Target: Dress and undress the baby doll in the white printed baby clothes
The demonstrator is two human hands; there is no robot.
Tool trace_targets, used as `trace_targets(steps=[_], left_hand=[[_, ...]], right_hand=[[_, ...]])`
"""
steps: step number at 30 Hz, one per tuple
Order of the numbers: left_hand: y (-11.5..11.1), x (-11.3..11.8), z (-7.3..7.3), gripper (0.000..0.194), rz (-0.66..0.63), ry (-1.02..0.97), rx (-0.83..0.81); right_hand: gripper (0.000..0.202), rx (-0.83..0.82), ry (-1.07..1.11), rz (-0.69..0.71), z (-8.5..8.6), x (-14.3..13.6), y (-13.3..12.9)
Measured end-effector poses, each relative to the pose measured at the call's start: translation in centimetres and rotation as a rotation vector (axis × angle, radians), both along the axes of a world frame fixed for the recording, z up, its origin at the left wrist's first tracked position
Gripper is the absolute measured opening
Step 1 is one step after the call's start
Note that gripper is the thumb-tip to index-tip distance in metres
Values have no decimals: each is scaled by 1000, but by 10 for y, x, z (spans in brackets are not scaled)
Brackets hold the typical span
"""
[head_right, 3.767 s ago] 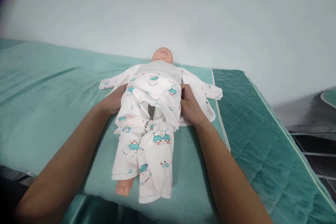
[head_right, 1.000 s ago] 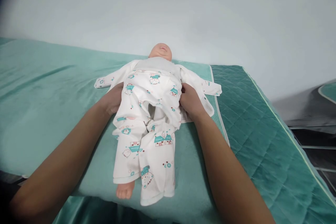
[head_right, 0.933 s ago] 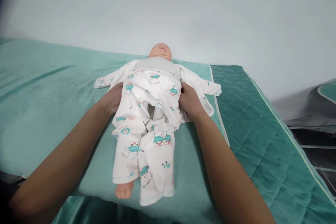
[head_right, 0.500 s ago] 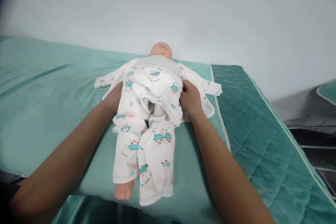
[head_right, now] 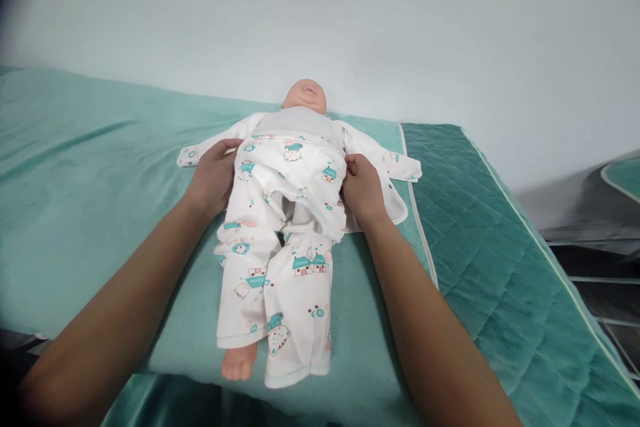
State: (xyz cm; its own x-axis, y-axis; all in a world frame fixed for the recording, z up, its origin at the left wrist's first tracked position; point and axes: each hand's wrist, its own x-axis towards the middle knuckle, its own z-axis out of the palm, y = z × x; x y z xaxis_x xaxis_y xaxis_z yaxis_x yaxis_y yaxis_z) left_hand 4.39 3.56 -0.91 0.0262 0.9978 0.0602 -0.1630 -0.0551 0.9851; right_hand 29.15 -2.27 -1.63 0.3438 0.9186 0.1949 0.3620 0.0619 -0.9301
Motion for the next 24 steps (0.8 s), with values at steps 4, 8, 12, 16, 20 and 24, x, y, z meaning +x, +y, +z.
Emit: trace_targets(steps=[4,8,12,16,20,24], left_hand=[[0,2,1,23,10,10,85],[-3,5,6,21,-15,-5,141],[-4,4,8,25,-69,-1,189],[-4,1,9,24,-72,-8,231],[-5,1,9,26,-103,-65,204],[-4,2,10,26,-108,-92,210]], right_hand=[[14,-58,143,9,-4,1,6],[25,-93,450,67,-7,3,7],[28,-96,538,62,-4,0,3],[33,-89,500,50,-1,-5,-2],[42,-66,441,83,-4,-4,-2],[50,-59,366,121,-6,-2,-1]])
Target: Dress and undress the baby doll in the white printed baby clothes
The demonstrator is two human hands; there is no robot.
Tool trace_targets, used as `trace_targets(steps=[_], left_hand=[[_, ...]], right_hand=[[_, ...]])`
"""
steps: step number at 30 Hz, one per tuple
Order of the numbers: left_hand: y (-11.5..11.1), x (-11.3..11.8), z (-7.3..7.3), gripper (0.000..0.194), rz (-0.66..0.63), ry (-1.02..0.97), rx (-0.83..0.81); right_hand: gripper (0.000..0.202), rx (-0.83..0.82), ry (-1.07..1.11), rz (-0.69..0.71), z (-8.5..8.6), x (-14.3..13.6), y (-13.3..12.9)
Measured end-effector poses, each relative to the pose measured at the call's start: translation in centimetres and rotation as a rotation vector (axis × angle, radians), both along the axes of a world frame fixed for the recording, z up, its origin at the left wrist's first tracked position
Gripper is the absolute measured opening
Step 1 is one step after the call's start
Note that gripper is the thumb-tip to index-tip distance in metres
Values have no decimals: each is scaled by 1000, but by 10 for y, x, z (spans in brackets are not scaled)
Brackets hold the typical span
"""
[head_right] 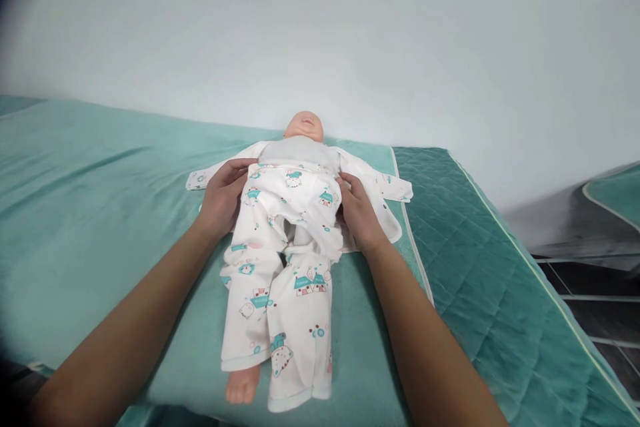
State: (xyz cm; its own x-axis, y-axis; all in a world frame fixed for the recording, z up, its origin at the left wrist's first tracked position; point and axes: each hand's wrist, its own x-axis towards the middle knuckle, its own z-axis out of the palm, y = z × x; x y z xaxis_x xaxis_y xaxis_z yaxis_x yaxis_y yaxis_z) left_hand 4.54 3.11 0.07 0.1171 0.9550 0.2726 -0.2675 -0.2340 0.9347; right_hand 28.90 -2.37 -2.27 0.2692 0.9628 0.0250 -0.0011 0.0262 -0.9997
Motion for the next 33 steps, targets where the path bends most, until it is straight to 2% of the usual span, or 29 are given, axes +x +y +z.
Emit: trace_targets(steps=[4,9,12,15,18,20,24,26,29,33], left_hand=[[0,-1,1,23,61,19,39],[-4,-3,4,22,149,199,110],[-2,-1,10,20,246,286,189],[6,4,19,22,284,324,185],[17,10,32,22,205,385,157],[23,13,42,20,106,476,184],[27,15,62,19,-151,748,325],[26,15,68,21,-221,869,423],[22,14,70,21,-201,942,518],[21,17,63,15,-136,906,551]], right_hand=[[41,33,-200,-100,3,-1,-3],[21,316,-337,-230,12,-4,-6],[14,469,-365,-200,21,-7,-5],[11,480,-364,-98,28,-8,-2],[11,407,-336,-52,27,-8,3],[11,367,-292,-60,24,-8,5],[12,319,-257,-37,21,-6,9],[11,315,-280,9,22,-4,10],[10,360,-324,32,26,-3,10],[13,488,-415,26,30,-5,7]])
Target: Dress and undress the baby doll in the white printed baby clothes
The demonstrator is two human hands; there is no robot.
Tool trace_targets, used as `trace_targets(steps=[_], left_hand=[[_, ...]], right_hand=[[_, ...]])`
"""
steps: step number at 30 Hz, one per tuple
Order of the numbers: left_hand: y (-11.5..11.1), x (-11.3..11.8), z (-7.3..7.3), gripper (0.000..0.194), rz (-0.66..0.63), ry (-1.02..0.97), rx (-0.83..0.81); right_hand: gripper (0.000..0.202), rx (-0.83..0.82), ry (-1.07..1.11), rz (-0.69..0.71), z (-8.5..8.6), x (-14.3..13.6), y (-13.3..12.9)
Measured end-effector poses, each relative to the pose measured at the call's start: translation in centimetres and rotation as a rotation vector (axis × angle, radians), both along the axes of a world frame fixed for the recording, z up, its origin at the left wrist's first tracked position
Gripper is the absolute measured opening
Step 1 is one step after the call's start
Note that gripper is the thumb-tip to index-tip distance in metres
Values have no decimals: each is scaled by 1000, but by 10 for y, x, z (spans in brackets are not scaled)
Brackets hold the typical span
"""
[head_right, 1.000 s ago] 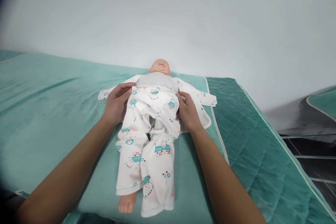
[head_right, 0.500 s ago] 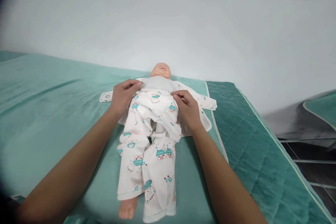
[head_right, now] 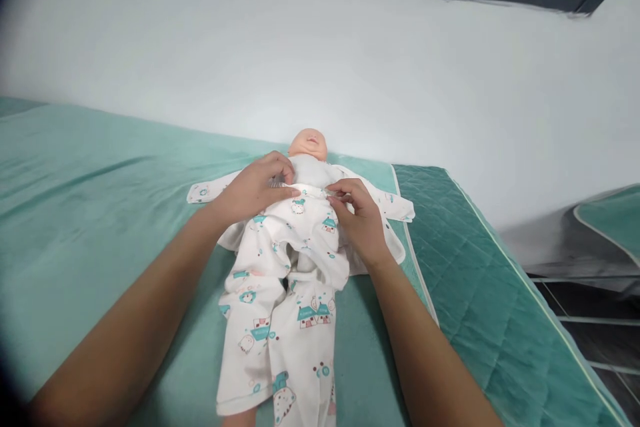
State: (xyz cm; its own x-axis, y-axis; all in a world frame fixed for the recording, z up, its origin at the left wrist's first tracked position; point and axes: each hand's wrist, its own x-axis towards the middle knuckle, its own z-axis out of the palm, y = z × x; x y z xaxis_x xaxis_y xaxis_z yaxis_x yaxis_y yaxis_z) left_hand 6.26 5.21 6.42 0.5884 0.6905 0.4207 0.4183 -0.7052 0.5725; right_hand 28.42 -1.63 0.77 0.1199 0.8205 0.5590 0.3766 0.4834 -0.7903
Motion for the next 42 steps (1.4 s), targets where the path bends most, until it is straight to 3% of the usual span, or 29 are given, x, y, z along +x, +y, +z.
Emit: trace_targets(steps=[3,6,12,18,25,30,34,37,42], left_hand=[[11,7,-5,11,66,-10,13],[32,16,-8,14,144,-22,-36],[62,22,-15,21,86,-103,-222],[54,24,-25,19,107,-204,-156],[47,25,-30,15,232,-282,-80],[59,11,-33,18,223,-381,-208],[60,4,-32,23,193,-396,-314],[52,2,-28,22,220,-354,-277],[36,-8,-26,23,236,-187,-219]], right_hand=[[17,11,-122,15,9,-2,4],[19,-100,-151,36,22,-4,19],[33,-380,-13,126,32,-1,54],[38,-502,110,316,25,15,56],[35,-411,57,247,21,15,53],[35,-424,47,216,19,16,53],[30,-430,217,231,10,16,56],[26,-390,312,191,3,13,59],[24,-307,223,65,0,5,60]])
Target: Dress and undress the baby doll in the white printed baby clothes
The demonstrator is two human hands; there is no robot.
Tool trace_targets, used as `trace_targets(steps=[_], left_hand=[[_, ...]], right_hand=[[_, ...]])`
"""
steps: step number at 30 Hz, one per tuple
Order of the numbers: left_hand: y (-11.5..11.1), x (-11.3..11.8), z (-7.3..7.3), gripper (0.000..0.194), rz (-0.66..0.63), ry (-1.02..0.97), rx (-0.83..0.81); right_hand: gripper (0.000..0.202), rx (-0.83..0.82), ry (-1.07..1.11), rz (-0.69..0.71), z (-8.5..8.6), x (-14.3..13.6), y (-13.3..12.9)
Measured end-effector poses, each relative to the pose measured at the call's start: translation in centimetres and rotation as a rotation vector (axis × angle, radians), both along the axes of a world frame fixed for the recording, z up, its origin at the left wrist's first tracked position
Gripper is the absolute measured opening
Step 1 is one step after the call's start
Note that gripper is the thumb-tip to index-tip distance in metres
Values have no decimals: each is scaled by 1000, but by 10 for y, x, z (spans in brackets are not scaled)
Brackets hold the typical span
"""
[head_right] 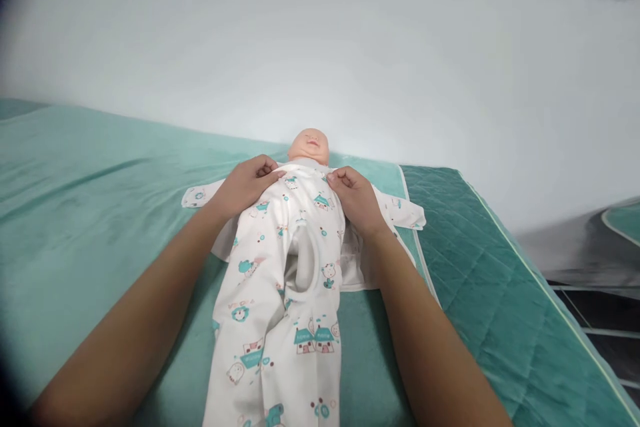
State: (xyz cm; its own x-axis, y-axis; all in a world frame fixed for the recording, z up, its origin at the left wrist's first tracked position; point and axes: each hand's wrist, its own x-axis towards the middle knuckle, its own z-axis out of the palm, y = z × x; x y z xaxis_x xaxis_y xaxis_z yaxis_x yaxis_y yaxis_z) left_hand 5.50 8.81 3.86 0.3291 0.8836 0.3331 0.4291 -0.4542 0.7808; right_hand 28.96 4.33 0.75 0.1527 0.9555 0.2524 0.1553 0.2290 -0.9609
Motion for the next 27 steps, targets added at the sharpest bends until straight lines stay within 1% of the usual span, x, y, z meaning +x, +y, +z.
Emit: trace_targets(steps=[2,4,9,11,16,18,21,23,25,27], left_hand=[[-4,-5,-2,24,3,37,-6],[-6,-9,-5,23,34,39,-1],[3,-14,-15,15,246,-81,33],[8,-14,-20,14,281,-78,63],[13,-11,-33,11,217,76,164],[12,-10,-35,9,185,101,177],[11,-11,-35,14,150,65,150],[10,-11,-32,17,149,61,132],[9,-12,-30,17,145,92,129],[9,-13,-27,15,110,137,165]], right_hand=[[24,10,-26,-2,0,-1,0],[24,17,-42,-3,0,-2,-1],[23,49,-62,-82,-3,1,-1],[22,54,-44,-108,-5,2,-1],[25,-18,6,-26,-7,2,0],[25,-14,-27,-45,-7,-1,-1],[25,26,-128,-105,-5,-5,-5],[23,68,-217,-130,-4,-6,-6],[19,157,-329,-161,-3,-5,-5],[16,244,-437,-176,-4,-3,-3]])
